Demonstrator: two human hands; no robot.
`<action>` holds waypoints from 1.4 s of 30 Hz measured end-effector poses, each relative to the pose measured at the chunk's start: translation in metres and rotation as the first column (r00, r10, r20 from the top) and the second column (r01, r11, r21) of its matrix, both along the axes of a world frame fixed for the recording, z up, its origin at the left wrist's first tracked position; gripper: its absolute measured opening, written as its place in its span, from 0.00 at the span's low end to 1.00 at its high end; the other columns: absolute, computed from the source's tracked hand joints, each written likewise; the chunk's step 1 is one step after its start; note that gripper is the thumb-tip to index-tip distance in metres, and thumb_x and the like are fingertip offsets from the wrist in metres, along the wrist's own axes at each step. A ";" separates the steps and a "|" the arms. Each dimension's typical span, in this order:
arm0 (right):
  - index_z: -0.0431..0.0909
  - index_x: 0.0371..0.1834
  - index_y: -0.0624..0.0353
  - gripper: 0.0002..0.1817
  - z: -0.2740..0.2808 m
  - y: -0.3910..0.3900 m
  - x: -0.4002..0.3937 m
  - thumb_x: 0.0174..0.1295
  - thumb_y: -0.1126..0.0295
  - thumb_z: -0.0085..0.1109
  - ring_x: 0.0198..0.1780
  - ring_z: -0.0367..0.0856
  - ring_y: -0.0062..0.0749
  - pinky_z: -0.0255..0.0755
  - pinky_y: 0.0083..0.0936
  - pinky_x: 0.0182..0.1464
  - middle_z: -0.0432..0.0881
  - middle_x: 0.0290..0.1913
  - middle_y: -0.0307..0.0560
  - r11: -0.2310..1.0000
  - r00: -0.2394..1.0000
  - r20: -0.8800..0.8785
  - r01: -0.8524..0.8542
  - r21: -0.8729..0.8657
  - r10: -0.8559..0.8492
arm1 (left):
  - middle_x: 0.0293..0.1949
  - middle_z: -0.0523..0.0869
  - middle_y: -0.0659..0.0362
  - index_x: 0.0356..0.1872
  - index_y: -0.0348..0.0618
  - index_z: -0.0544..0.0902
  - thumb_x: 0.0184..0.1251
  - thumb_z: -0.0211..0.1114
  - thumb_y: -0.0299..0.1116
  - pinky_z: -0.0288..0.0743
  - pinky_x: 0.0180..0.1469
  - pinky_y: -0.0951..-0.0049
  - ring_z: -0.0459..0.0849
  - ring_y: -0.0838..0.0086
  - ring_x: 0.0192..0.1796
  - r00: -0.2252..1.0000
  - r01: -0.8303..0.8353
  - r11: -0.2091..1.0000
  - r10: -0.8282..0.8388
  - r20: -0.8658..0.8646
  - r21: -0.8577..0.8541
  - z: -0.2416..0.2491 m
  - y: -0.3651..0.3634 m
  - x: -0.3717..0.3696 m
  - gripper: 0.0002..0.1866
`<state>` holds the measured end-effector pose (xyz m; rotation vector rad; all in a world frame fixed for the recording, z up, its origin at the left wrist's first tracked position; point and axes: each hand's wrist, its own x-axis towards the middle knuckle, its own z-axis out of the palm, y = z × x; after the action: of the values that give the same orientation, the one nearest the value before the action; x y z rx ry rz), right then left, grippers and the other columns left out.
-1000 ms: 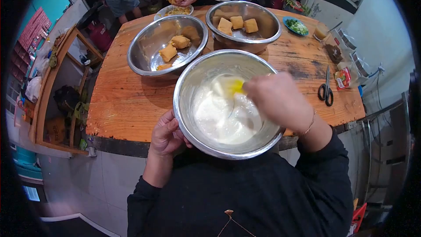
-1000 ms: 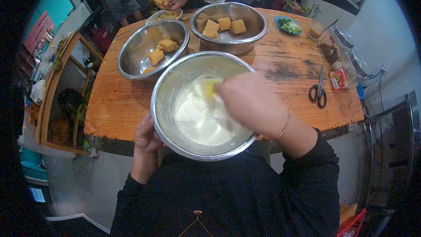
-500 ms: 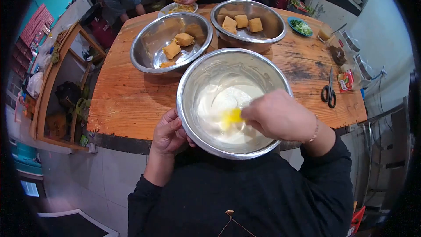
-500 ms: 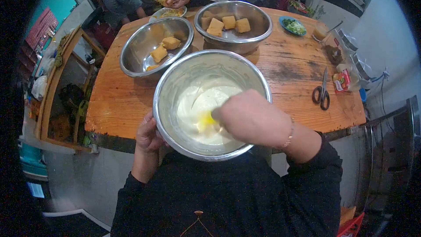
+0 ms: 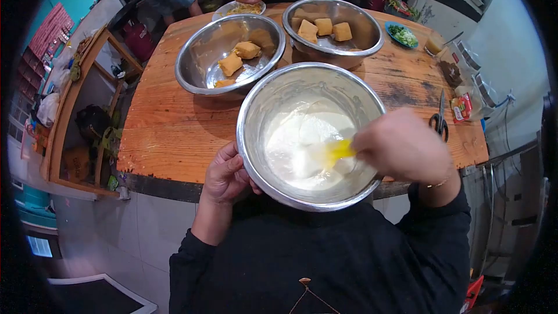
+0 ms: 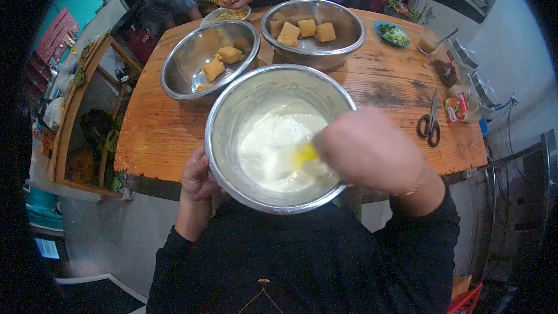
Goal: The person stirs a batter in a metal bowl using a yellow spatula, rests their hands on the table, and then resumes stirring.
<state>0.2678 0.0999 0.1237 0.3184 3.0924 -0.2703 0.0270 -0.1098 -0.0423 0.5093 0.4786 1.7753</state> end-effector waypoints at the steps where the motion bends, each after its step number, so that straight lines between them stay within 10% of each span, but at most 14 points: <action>1: 0.84 0.25 0.57 0.05 0.003 0.004 -0.003 0.49 0.69 0.67 0.30 0.83 0.48 0.76 0.40 0.35 0.82 0.23 0.51 0.996 0.998 -0.020 0.057 0.069 -0.055 | 0.42 0.88 0.43 0.59 0.32 0.76 0.72 0.64 0.32 0.90 0.31 0.57 0.91 0.54 0.33 1.000 0.000 1.000 0.000 -0.006 0.001 0.000 0.001 0.000 0.19; 4: 0.84 0.26 0.57 0.05 -0.007 0.020 -0.011 0.52 0.68 0.64 0.30 0.83 0.50 0.76 0.40 0.35 0.82 0.24 0.53 0.972 0.975 -0.192 0.145 0.186 -0.109 | 0.42 0.88 0.44 0.59 0.32 0.76 0.72 0.63 0.32 0.90 0.31 0.56 0.91 0.55 0.34 1.000 0.005 1.000 -0.005 -0.024 0.014 0.002 0.002 0.001 0.19; 11: 0.85 0.30 0.58 0.07 -0.002 -0.002 -0.012 0.57 0.67 0.61 0.35 0.86 0.50 0.80 0.40 0.42 0.85 0.29 0.55 0.978 0.987 0.059 -0.137 -0.157 0.148 | 0.40 0.88 0.45 0.59 0.32 0.76 0.71 0.64 0.32 0.89 0.31 0.58 0.91 0.56 0.32 1.000 0.025 1.000 -0.025 0.009 0.016 0.002 0.000 0.001 0.20; 15: 0.86 0.29 0.58 0.08 0.016 0.018 -0.015 0.56 0.66 0.62 0.30 0.85 0.49 0.79 0.40 0.37 0.83 0.26 0.55 0.971 0.990 0.079 0.097 0.220 -0.117 | 0.40 0.88 0.45 0.59 0.33 0.76 0.71 0.64 0.32 0.89 0.31 0.59 0.91 0.57 0.31 0.999 0.044 0.999 -0.044 0.001 0.024 0.001 0.001 0.000 0.19; 21: 0.87 0.32 0.56 0.06 -0.031 0.000 -0.030 0.56 0.66 0.65 0.34 0.86 0.47 0.78 0.39 0.40 0.84 0.27 0.52 0.977 0.979 -0.023 -0.203 -0.058 0.202 | 0.37 0.89 0.47 0.57 0.34 0.77 0.72 0.64 0.32 0.89 0.31 0.60 0.91 0.59 0.31 0.999 0.037 0.999 -0.037 -0.013 -0.003 0.004 0.001 0.001 0.18; 27: 0.87 0.29 0.56 0.05 0.015 0.021 -0.024 0.51 0.69 0.67 0.32 0.84 0.49 0.77 0.40 0.37 0.83 0.25 0.51 0.974 0.983 0.061 0.162 0.156 -0.173 | 0.36 0.89 0.47 0.54 0.34 0.79 0.72 0.64 0.33 0.89 0.32 0.61 0.90 0.61 0.30 0.999 0.031 0.999 -0.031 -0.018 -0.013 0.006 0.001 0.000 0.16; 33: 0.87 0.36 0.56 0.08 -0.012 0.003 -0.031 0.57 0.66 0.65 0.34 0.84 0.52 0.77 0.43 0.40 0.84 0.28 0.53 0.973 0.979 0.093 -0.168 -0.158 0.184 | 0.36 0.89 0.47 0.54 0.34 0.79 0.72 0.64 0.33 0.89 0.31 0.60 0.90 0.61 0.30 0.999 0.034 0.999 -0.034 -0.011 -0.022 0.008 0.002 0.001 0.15; 39: 0.89 0.36 0.55 0.08 0.010 0.021 -0.027 0.56 0.67 0.66 0.32 0.85 0.47 0.78 0.38 0.37 0.84 0.26 0.51 0.960 0.993 0.057 0.086 0.265 -0.104 | 0.36 0.89 0.48 0.54 0.34 0.78 0.72 0.63 0.33 0.89 0.31 0.60 0.90 0.61 0.30 0.999 0.040 0.999 -0.040 -0.017 -0.003 0.006 0.003 0.001 0.16; 42: 0.86 0.33 0.57 0.07 -0.027 0.000 -0.038 0.58 0.66 0.64 0.33 0.85 0.48 0.77 0.41 0.38 0.83 0.26 0.54 0.996 0.999 0.036 -0.002 0.092 -0.002 | 0.36 0.89 0.48 0.55 0.34 0.78 0.73 0.63 0.33 0.89 0.31 0.60 0.90 0.62 0.30 0.999 0.031 0.999 -0.031 -0.023 -0.015 0.007 0.003 0.002 0.16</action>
<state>0.2293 0.0996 0.0970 0.3216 3.0750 -0.1207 0.0294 -0.1071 -0.0352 0.5255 0.4968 1.7365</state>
